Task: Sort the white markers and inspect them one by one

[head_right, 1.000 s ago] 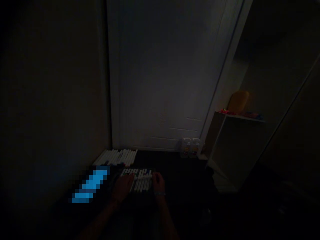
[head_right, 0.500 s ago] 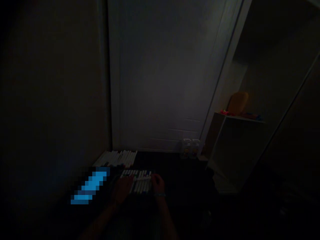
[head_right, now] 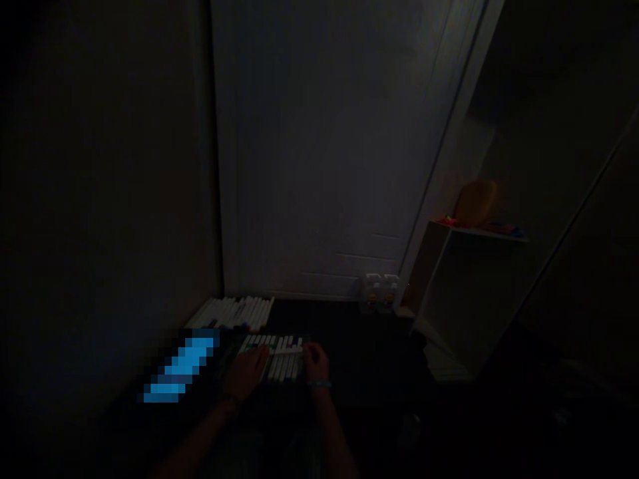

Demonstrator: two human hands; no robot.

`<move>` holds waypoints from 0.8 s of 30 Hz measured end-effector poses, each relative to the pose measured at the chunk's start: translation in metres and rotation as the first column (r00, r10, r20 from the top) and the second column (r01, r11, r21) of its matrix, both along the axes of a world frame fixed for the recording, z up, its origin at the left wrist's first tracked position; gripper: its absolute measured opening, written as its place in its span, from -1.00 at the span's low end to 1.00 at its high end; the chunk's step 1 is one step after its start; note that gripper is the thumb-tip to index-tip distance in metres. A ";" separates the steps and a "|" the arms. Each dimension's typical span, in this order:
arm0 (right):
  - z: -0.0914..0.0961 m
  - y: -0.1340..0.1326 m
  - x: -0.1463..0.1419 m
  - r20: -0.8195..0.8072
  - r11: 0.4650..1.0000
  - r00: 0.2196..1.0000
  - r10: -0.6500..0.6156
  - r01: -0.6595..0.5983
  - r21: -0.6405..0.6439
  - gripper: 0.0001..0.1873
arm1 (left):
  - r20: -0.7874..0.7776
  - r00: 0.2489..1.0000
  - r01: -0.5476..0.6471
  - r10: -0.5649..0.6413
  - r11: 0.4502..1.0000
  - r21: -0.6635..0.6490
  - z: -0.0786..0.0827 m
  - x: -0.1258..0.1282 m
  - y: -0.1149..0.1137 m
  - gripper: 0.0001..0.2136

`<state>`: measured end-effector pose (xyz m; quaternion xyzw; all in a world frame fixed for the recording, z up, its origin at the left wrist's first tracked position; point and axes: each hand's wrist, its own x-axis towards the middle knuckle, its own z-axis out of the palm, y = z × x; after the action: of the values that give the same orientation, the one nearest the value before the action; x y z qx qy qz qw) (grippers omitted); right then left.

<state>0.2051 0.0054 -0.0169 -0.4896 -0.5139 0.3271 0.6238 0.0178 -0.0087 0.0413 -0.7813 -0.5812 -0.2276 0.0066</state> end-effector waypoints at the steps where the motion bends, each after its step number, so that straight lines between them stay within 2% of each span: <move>1: 0.000 0.000 0.000 -0.004 1.000 1.000 0.000 0.000 0.002 -0.64 | -0.009 1.000 -0.004 0.004 1.000 -0.001 -0.001 0.000 0.001 -0.70; 11: -0.002 0.000 0.001 -0.020 1.000 1.000 0.018 -0.017 0.006 -0.66 | -0.002 1.000 -0.022 0.022 0.999 0.025 -0.016 0.000 0.009 -0.65; 14: -0.002 0.000 0.001 -0.049 0.999 0.998 0.030 -0.030 0.013 -0.67 | 0.012 0.999 -0.030 0.030 1.000 0.003 -0.011 0.001 0.005 -0.66; 20: 0.008 -0.004 0.002 -0.064 0.988 0.987 0.151 -0.148 0.047 -0.69 | 0.041 0.997 -0.056 0.058 0.997 -0.055 0.006 0.003 -0.005 -0.69; 24: 0.006 -0.003 0.002 -0.117 0.984 0.977 0.178 -0.178 0.011 -0.69 | 0.049 0.996 -0.065 0.068 0.996 -0.066 0.009 0.002 -0.006 -0.69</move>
<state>0.2075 0.0027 -0.0107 -0.4212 -0.5180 0.4099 0.6215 0.0201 -0.0152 0.0500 -0.7552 -0.6138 -0.2285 -0.0261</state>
